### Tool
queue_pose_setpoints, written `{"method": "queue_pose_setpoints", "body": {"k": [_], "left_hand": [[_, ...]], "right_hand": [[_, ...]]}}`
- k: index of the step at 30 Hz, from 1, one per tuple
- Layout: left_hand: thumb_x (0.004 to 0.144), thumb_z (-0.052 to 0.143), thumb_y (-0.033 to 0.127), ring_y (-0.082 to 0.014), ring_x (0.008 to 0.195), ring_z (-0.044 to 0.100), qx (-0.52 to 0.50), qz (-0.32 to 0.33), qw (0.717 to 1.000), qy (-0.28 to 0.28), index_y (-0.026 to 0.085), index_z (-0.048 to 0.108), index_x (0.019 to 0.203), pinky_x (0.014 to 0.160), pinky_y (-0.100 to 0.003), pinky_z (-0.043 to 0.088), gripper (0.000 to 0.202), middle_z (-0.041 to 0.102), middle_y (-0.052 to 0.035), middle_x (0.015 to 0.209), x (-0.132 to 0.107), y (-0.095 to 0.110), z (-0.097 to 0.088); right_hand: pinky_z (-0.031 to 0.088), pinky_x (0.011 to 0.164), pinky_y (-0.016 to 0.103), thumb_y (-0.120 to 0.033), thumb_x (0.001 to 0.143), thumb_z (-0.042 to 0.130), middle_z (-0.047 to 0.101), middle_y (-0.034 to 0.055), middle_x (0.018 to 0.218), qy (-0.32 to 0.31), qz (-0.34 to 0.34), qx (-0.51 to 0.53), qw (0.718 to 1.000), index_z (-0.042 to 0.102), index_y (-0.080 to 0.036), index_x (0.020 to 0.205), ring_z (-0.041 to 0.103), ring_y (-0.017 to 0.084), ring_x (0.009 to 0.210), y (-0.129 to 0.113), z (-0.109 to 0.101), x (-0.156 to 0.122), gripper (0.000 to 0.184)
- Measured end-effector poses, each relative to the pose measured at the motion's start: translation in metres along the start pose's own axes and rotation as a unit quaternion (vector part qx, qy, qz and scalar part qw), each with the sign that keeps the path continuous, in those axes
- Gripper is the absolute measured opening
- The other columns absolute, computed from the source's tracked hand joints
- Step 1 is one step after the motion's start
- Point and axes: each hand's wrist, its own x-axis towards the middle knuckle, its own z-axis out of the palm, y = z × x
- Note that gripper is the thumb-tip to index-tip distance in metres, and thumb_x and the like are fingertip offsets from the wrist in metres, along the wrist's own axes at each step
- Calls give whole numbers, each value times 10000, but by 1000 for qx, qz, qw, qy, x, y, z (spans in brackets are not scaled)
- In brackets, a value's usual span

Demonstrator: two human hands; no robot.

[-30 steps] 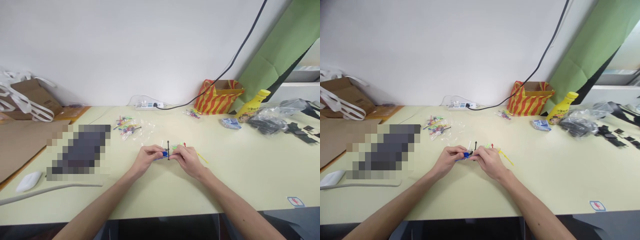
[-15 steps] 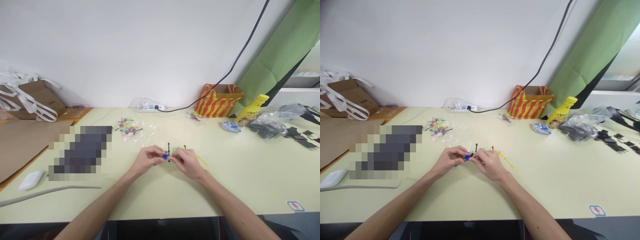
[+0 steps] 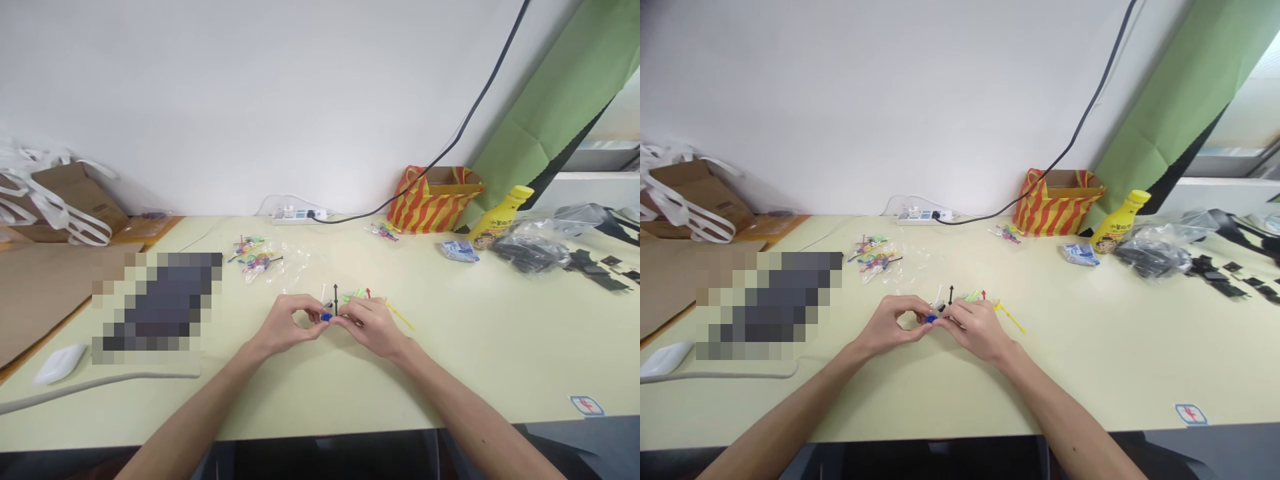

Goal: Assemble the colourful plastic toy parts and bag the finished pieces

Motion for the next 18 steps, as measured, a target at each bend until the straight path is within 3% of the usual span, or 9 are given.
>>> {"method": "queue_pose_setpoints", "body": {"k": [4,11,14,18], "left_hand": [[804,748,219,-129,652,670,30,44,999,7,184,768,914,660,-248,557,118,747,-47,806,-1,-3,1],[811,738,204,-112,607,638,40,58,998,9,169,732,855,620,-232,526,56,713,-31,752,-3,-7,4],[833,726,226,-116,642,632,52,57,996,52,172,709,851,638,-238,519,60,698,-28,768,-2,-8,3],[887,682,295,-129,713,637,83,-2,986,145,180,685,916,670,-246,517,119,696,-30,831,2,-14,0]], "right_hand": [[313,537,251,-378,1038,533,604,2,642,-1,5,13,1000,634,-188,819,484,92,525,0,2,-1,307],[328,551,247,-344,1025,566,612,-3,655,1,0,41,999,625,-189,838,500,96,538,1,3,-1,249],[341,560,250,-386,1006,595,598,-15,678,-7,28,38,999,640,-191,967,489,96,534,5,2,-1,203],[372,582,247,-374,1018,559,603,-4,747,-17,97,33,995,607,-187,1142,502,102,566,9,0,-1,229]]}}
